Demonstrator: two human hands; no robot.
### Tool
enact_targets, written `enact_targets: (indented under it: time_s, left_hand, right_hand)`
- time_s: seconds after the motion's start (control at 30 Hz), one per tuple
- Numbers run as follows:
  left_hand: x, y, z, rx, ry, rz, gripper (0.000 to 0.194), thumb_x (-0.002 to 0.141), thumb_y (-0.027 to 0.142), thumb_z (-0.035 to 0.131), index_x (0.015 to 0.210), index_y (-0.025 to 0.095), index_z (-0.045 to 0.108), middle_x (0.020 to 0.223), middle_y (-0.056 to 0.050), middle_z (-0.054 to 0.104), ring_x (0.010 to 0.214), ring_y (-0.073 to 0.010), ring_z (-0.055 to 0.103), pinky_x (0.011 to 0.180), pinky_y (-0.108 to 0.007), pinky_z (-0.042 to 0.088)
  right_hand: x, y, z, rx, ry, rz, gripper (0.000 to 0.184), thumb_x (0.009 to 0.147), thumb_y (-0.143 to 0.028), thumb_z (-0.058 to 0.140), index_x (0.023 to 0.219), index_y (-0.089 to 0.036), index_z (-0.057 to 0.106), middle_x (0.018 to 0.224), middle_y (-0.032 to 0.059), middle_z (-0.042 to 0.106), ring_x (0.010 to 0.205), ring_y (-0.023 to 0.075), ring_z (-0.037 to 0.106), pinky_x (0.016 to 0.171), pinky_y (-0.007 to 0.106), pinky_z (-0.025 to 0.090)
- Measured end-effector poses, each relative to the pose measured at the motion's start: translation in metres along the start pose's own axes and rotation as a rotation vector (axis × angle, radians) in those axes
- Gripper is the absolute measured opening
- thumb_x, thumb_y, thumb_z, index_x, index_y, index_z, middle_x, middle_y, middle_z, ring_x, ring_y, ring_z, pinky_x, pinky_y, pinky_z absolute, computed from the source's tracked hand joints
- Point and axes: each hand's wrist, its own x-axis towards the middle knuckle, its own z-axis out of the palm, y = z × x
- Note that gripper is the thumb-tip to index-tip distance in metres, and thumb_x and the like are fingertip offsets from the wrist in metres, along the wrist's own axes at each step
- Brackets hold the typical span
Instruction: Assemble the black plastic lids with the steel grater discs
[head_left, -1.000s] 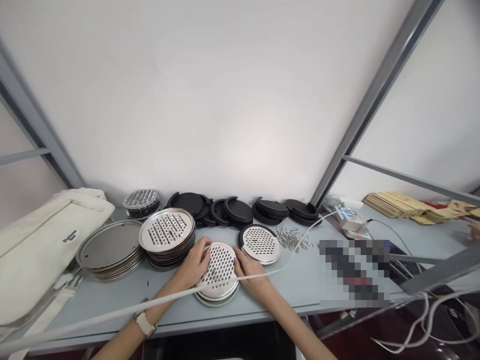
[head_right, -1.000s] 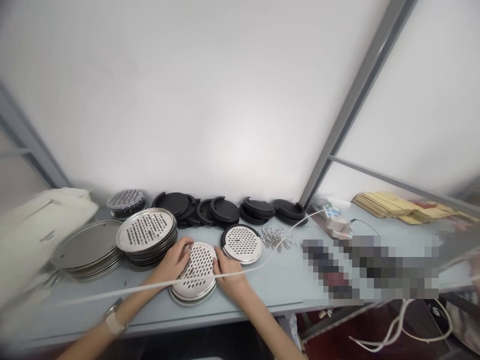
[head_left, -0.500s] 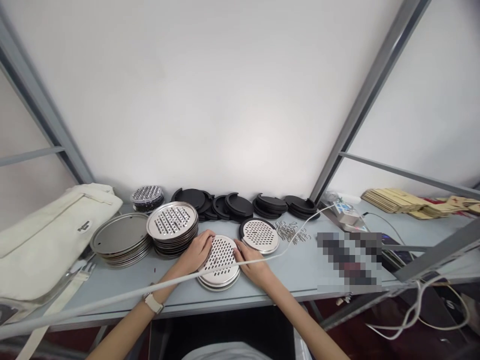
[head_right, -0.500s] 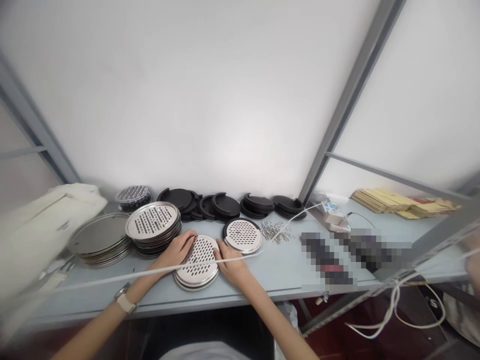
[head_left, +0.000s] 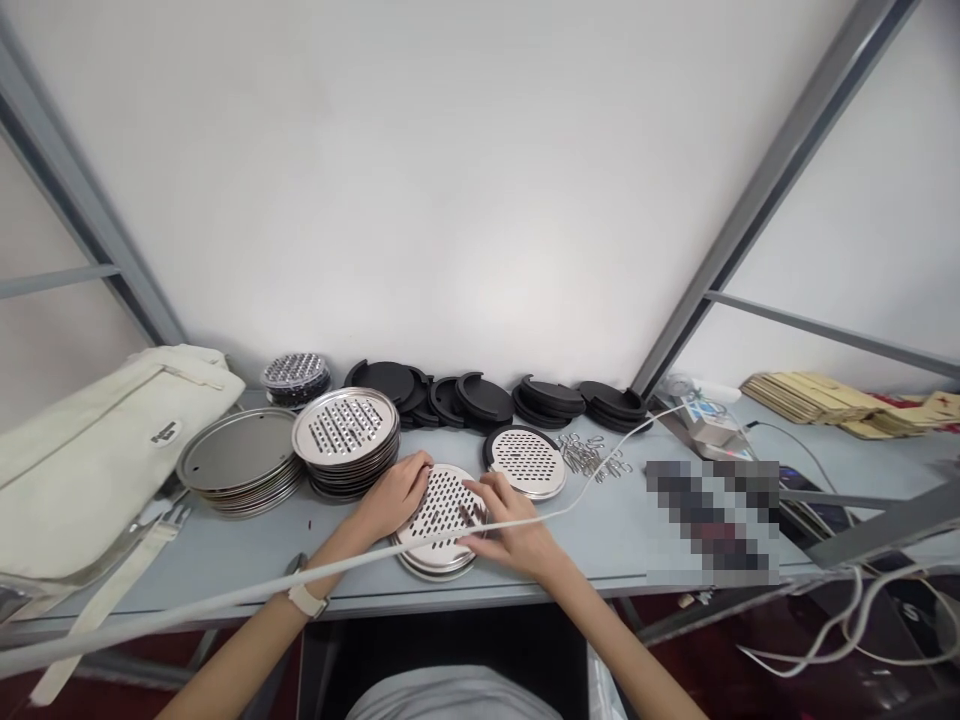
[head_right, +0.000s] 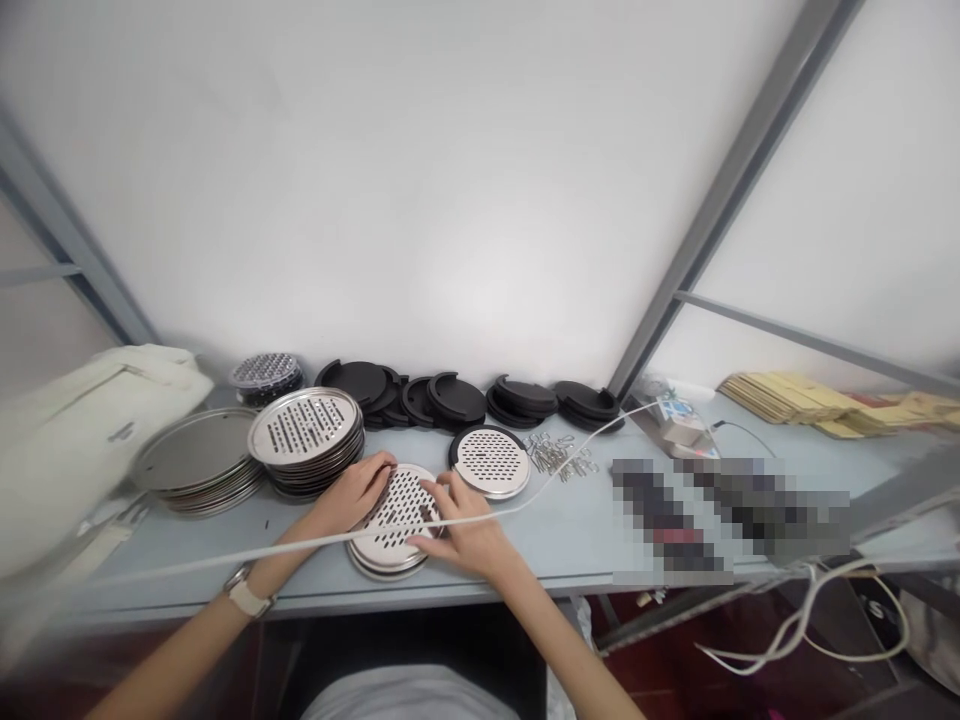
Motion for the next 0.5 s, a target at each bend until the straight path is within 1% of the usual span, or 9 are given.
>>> enact_targets:
  time_s: [0.1,0.17,0.3,0.5]
  left_hand:
    - [0.000,0.001,0.000,0.002,0.005,0.004,0.022,0.097,0.023,0.031,0.096,0.020,0.052,0.086,-0.003,0.058,0.080,-0.0190,0.057,0.075,-0.030,0.042]
    - [0.000,0.001,0.000,0.003,0.009,0.010,0.022,0.097,0.023,0.031,0.096,0.020,0.052,0.086,-0.003,0.058,0.079,-0.0188,0.057,0.075,-0.030,0.042]
    - [0.001,0.001,0.000,-0.001,0.015,0.023,0.021,0.097,0.022,0.031,0.096,0.020,0.051,0.086,-0.003,0.058,0.081,-0.0188,0.056,0.077,-0.031,0.042]
    - [0.003,-0.002,0.002,-0.006,0.035,0.034,0.019,0.097,0.021,0.032,0.093,0.020,0.051,0.089,-0.003,0.056,0.087,-0.0189,0.055,0.081,-0.032,0.042]
  right_hand:
    - [-0.002,-0.009,-0.003,0.104,-0.087,-0.060,0.093,0.063,-0.064,0.070,0.138,-0.020,0.037,0.126,0.0130,0.044,0.116,0.0279,0.047,0.098,0.038,0.042]
    - [-0.003,-0.013,-0.002,0.127,-0.121,-0.068,0.099,0.058,-0.065,0.074,0.139,-0.021,0.036,0.130,0.0133,0.040,0.122,0.0296,0.041,0.102,0.039,0.038]
    - [-0.003,-0.014,0.003,0.109,-0.122,-0.080,0.094,0.063,-0.059,0.074,0.139,-0.023,0.035,0.132,0.0125,0.038,0.125,0.0292,0.036,0.106,0.042,0.032]
    - [-0.003,-0.008,0.008,0.162,-0.108,-0.073,0.087,0.069,-0.050,0.074,0.140,-0.024,0.031,0.130,0.0117,0.037,0.122,0.0269,0.037,0.104,0.043,0.036]
